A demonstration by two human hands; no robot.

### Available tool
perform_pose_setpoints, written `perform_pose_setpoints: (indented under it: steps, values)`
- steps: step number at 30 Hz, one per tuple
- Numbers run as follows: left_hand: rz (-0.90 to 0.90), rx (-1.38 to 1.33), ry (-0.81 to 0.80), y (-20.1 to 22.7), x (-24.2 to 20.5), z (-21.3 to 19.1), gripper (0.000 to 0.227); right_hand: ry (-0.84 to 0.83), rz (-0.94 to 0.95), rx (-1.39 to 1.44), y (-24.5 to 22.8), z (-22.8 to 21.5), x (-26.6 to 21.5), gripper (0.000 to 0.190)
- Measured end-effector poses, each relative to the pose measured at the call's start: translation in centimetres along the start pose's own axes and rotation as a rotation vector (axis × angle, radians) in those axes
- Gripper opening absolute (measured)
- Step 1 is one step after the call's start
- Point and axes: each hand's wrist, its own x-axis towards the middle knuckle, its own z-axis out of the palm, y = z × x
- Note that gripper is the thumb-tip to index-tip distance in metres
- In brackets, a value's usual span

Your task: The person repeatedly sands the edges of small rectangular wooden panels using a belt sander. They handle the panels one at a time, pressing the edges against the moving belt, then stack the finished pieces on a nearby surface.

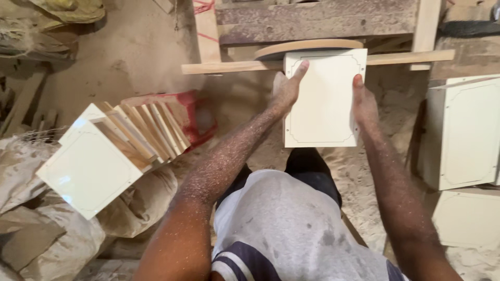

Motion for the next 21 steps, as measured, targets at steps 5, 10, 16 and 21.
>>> perform_pose_setpoints:
  steps: [5, 10, 16, 21]
  values:
    - [-0.005, -0.013, -0.014, 0.6, -1.5, 2.9, 0.097, -0.05, 0.046, 0.157, 0.3, -2.7, -0.6, 0.101]
    - [0.777, 0.105, -0.072, 2.3, -10.5, 5.4, 0.082, 0.345, -0.611, -0.147, -1.1, -11.6, -7.9, 0.087]
    - [0.877, 0.828, -0.389, -0.4, -13.9, 1.6, 0.087, 0.054, -0.659, -0.291, 3.4, -9.3, -14.4, 0.083]
    - [1.223, 0.628, 0.442, -0.5, -12.0, -2.9, 0.101, -0.004, -0.457, 0.491, 4.5, -2.9, -10.1, 0.071]
